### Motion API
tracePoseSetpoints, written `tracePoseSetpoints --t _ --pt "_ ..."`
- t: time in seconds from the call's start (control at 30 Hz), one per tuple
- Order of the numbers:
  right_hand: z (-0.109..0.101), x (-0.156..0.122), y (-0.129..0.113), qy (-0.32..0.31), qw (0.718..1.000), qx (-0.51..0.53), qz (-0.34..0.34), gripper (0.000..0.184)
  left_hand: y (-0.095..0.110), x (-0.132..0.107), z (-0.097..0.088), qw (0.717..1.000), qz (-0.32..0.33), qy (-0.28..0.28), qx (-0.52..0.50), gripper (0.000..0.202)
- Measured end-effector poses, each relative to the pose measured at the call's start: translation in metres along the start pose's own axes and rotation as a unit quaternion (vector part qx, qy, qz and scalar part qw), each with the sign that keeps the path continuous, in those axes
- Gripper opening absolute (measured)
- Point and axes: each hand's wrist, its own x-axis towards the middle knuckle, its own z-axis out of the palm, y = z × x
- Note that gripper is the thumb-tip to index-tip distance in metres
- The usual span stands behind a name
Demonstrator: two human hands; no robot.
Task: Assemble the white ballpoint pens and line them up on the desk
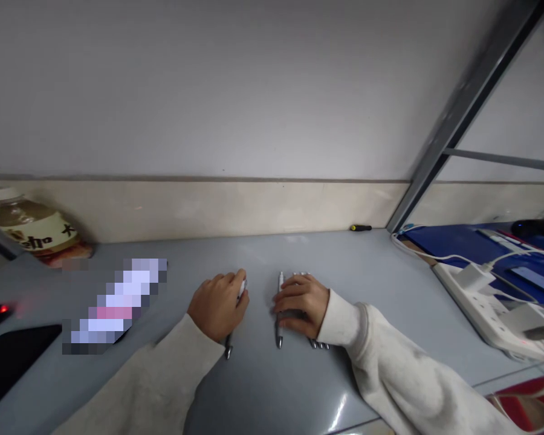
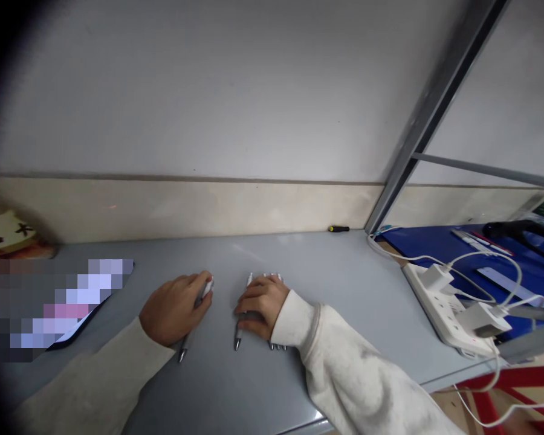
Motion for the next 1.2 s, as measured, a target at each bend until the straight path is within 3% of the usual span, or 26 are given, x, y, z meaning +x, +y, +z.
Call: tracePoseSetpoints --t 0.27,0.43,0.77,1.2 --pt "-0.008 0.002 0.003 -0.026 0.999 0.006 0.027 0.019 0.001 -0.001 0.001 1.0 0.001 -0.011 0.001 0.017" --pt "-0.017 0.001 0.006 -0.044 0.996 -0.015 0.074 0.03 -0.001 0.0 0.002 1.0 0.001 -0.006 -0.011 0.017" --pt "-0.018 0.003 0.007 -0.066 0.991 -0.037 0.115 0.035 0.0 0.001 0.001 0.999 -0.019 -0.033 -0.027 0.02" --pt "-0.017 -0.001 0.014 0.003 0.991 -0.032 0.132 0.028 0.0 -0.001 0.003 0.996 -0.005 -0.049 -0.076 0.02"
